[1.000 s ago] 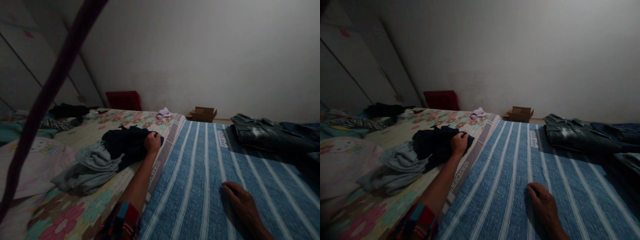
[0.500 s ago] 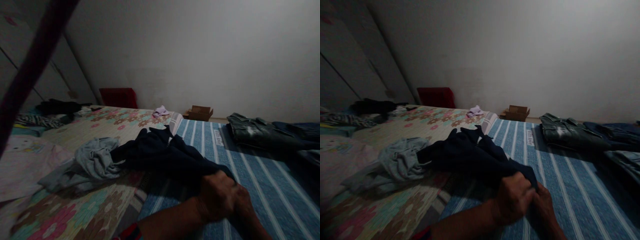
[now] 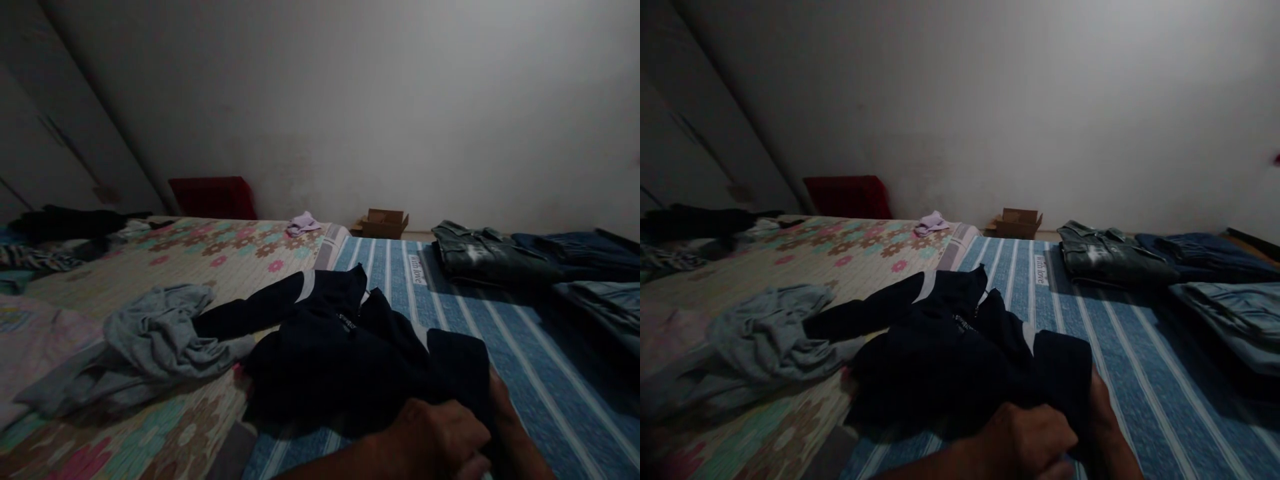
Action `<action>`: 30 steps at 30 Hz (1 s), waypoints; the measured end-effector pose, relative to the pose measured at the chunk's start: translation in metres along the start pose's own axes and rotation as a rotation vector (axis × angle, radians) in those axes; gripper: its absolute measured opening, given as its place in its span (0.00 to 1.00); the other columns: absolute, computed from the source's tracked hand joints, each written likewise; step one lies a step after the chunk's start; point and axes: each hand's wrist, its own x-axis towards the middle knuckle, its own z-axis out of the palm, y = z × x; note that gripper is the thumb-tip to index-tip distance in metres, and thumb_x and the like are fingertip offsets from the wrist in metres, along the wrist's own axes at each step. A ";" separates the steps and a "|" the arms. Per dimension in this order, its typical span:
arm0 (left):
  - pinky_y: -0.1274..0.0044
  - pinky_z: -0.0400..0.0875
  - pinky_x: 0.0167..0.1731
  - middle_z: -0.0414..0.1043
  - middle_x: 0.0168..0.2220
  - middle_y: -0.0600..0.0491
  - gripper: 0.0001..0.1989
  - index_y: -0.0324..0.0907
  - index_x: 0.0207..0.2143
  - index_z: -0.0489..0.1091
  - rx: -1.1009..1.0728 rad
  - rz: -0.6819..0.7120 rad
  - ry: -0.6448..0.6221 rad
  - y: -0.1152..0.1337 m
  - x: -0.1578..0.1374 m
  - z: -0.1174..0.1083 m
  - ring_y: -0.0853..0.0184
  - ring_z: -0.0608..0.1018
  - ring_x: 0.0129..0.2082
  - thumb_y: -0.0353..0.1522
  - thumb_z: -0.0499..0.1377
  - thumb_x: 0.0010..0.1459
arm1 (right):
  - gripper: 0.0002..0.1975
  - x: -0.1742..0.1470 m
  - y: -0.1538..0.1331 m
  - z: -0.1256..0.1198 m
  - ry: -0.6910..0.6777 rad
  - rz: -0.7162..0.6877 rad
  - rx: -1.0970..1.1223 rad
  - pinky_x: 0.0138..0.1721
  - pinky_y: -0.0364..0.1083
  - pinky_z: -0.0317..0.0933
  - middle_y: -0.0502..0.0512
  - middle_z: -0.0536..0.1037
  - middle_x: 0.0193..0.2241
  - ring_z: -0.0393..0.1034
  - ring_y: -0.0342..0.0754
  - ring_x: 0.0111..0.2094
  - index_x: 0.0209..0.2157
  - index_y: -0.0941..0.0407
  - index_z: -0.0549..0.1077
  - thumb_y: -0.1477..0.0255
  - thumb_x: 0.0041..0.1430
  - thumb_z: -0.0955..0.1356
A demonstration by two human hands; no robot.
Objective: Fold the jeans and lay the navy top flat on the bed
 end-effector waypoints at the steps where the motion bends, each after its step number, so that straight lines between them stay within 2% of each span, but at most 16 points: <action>1: 0.80 0.68 0.29 0.73 0.35 0.54 0.07 0.41 0.36 0.64 -0.008 -0.065 0.021 -0.003 -0.005 -0.011 0.70 0.75 0.34 0.35 0.54 0.58 | 0.34 -0.002 0.000 -0.001 -0.058 0.062 0.086 0.31 0.52 0.66 0.58 0.76 0.23 0.72 0.55 0.31 0.28 0.56 0.75 0.44 0.55 0.52; 2: 0.79 0.69 0.34 0.73 0.37 0.52 0.07 0.41 0.39 0.64 -0.015 -0.144 0.034 -0.006 -0.010 -0.022 0.68 0.74 0.36 0.32 0.53 0.58 | 0.37 -0.006 -0.002 -0.003 -0.142 0.126 0.175 0.32 0.53 0.66 0.59 0.76 0.23 0.73 0.57 0.32 0.28 0.56 0.75 0.42 0.54 0.50; 4: 0.70 0.65 0.48 0.69 0.49 0.46 0.16 0.41 0.48 0.62 0.068 -0.359 0.086 -0.014 -0.021 -0.040 0.61 0.71 0.48 0.33 0.54 0.57 | 0.38 -0.015 -0.007 -0.003 -0.320 0.252 0.367 0.35 0.55 0.66 0.62 0.77 0.24 0.73 0.59 0.34 0.29 0.57 0.76 0.41 0.52 0.52; 5: 0.65 0.60 0.52 0.63 0.55 0.43 0.22 0.41 0.52 0.59 0.134 -0.471 0.100 -0.018 -0.026 -0.046 0.55 0.65 0.54 0.34 0.56 0.55 | 0.35 -0.019 -0.011 -0.003 -0.380 0.298 0.442 0.36 0.56 0.66 0.62 0.78 0.25 0.74 0.60 0.35 0.31 0.58 0.77 0.42 0.51 0.56; 7: 0.57 0.52 0.56 0.53 0.61 0.40 0.32 0.41 0.58 0.54 0.234 -0.671 0.065 -0.025 -0.035 -0.051 0.49 0.56 0.60 0.38 0.59 0.51 | 0.24 -0.024 -0.020 -0.001 -0.392 0.338 0.498 0.36 0.55 0.67 0.60 0.79 0.26 0.74 0.60 0.35 0.33 0.58 0.76 0.51 0.47 0.67; 9: 0.55 0.51 0.55 0.58 0.58 0.40 0.34 0.41 0.58 0.54 0.239 -0.785 -0.075 -0.030 -0.041 -0.050 0.48 0.59 0.58 0.40 0.60 0.49 | 0.18 -0.024 -0.026 0.001 -0.349 0.359 0.480 0.34 0.55 0.67 0.58 0.79 0.25 0.75 0.61 0.33 0.33 0.58 0.75 0.59 0.43 0.72; 12: 0.59 0.59 0.52 0.67 0.49 0.43 0.23 0.40 0.51 0.61 0.206 -0.838 -0.275 -0.032 -0.041 -0.048 0.53 0.67 0.50 0.34 0.56 0.52 | 0.18 -0.017 -0.027 -0.002 -0.271 0.313 0.467 0.32 0.55 0.68 0.58 0.79 0.26 0.75 0.61 0.33 0.33 0.58 0.74 0.59 0.44 0.71; 15: 0.67 0.67 0.44 0.70 0.43 0.45 0.13 0.39 0.42 0.64 0.200 -0.817 -0.283 -0.025 -0.031 -0.054 0.57 0.70 0.45 0.27 0.51 0.52 | 0.22 -0.005 -0.020 -0.018 -0.099 0.167 0.391 0.36 0.56 0.69 0.59 0.80 0.31 0.74 0.62 0.38 0.38 0.56 0.72 0.55 0.46 0.68; 18: 0.71 0.70 0.38 0.71 0.39 0.47 0.09 0.41 0.38 0.63 0.159 -0.686 -0.196 -0.007 -0.014 -0.059 0.60 0.73 0.40 0.27 0.52 0.52 | 0.23 0.006 -0.012 -0.051 0.235 -0.030 0.034 0.45 0.59 0.66 0.61 0.78 0.39 0.69 0.66 0.46 0.39 0.55 0.73 0.53 0.47 0.64; 20: 0.72 0.71 0.34 0.71 0.38 0.47 0.07 0.41 0.37 0.63 0.126 -0.544 -0.171 0.007 -0.001 -0.053 0.61 0.74 0.38 0.29 0.53 0.54 | 0.26 0.012 -0.008 -0.076 0.326 -0.082 -0.042 0.56 0.61 0.53 0.62 0.72 0.50 0.57 0.69 0.56 0.43 0.55 0.71 0.56 0.42 0.64; 22: 0.73 0.72 0.31 0.72 0.37 0.47 0.07 0.40 0.37 0.64 0.081 -0.391 -0.232 0.020 0.011 -0.036 0.61 0.75 0.36 0.33 0.54 0.56 | 0.30 0.014 -0.004 -0.099 0.369 -0.125 -0.086 0.60 0.59 0.46 0.61 0.66 0.55 0.51 0.68 0.59 0.47 0.55 0.69 0.59 0.40 0.62; 25: 0.74 0.72 0.24 0.73 0.35 0.46 0.14 0.38 0.36 0.66 0.034 -0.287 -0.429 0.030 0.020 -0.004 0.59 0.77 0.32 0.41 0.58 0.54 | 0.34 0.014 0.005 -0.120 0.380 -0.161 -0.159 0.61 0.58 0.44 0.64 0.65 0.55 0.53 0.68 0.59 0.47 0.57 0.67 0.61 0.35 0.61; 27: 0.74 0.72 0.24 0.73 0.35 0.45 0.16 0.38 0.37 0.66 0.026 -0.258 -0.440 0.031 0.019 0.011 0.58 0.77 0.33 0.42 0.56 0.55 | 0.34 0.016 0.015 -0.126 0.359 -0.134 -0.186 0.60 0.60 0.46 0.66 0.66 0.55 0.53 0.69 0.58 0.46 0.58 0.69 0.61 0.32 0.62; 30: 0.73 0.73 0.27 0.73 0.37 0.45 0.15 0.37 0.39 0.65 0.017 -0.256 -0.396 0.030 0.012 0.015 0.58 0.77 0.35 0.41 0.55 0.57 | 0.31 0.023 0.033 -0.126 0.316 -0.061 -0.118 0.55 0.60 0.55 0.64 0.70 0.51 0.58 0.69 0.55 0.42 0.56 0.71 0.61 0.31 0.64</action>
